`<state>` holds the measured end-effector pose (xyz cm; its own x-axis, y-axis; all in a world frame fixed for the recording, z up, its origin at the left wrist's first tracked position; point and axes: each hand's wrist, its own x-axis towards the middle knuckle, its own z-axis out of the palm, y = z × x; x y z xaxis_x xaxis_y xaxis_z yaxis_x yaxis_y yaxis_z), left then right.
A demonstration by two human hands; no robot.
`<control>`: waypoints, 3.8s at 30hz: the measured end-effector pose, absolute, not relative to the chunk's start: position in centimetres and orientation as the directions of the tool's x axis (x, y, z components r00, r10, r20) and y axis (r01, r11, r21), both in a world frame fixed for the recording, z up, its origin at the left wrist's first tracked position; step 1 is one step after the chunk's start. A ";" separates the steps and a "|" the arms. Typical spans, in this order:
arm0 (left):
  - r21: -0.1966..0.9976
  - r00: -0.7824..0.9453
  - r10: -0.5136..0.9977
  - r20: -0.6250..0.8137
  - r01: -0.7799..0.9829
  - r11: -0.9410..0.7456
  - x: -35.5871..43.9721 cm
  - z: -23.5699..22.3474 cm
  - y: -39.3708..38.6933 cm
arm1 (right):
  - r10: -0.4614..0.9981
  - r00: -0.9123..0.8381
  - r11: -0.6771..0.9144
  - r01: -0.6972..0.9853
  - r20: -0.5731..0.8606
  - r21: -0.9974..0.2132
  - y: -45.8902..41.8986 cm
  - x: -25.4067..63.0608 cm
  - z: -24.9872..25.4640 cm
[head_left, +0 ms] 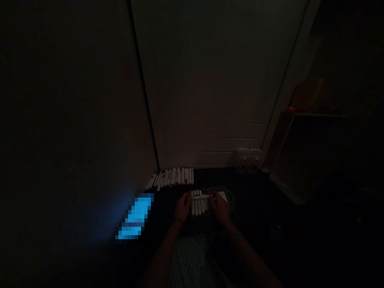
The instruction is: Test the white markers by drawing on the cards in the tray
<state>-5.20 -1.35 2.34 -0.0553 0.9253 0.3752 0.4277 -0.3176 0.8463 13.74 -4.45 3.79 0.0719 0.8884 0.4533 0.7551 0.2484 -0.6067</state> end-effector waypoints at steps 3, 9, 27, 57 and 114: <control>0.840 -0.067 0.918 0.391 0.435 -0.326 -5.2 2.3 -1.3 | 0.886 0.057 0.262 0.758 0.460 -0.598 -4.4 13.8 3.7; 0.845 -0.085 0.922 0.377 0.440 -0.305 -5.1 2.2 -1.2 | 0.879 0.053 0.270 0.764 0.474 -0.586 -4.3 13.8 3.6; 0.857 -0.051 0.937 0.346 0.423 -0.293 -5.3 2.1 -1.2 | 0.881 0.062 0.253 0.776 0.470 -0.577 -4.4 13.7 3.7; 0.875 -0.061 0.952 0.299 0.416 -0.248 -4.7 3.2 -2.0 | 0.857 0.003 0.326 0.772 0.516 -0.546 -4.3 13.8 3.8; 0.788 -0.036 0.907 0.420 0.509 -0.345 -5.1 2.0 -1.1 | 0.852 0.029 0.304 0.786 0.523 -0.538 -4.6 13.7 4.1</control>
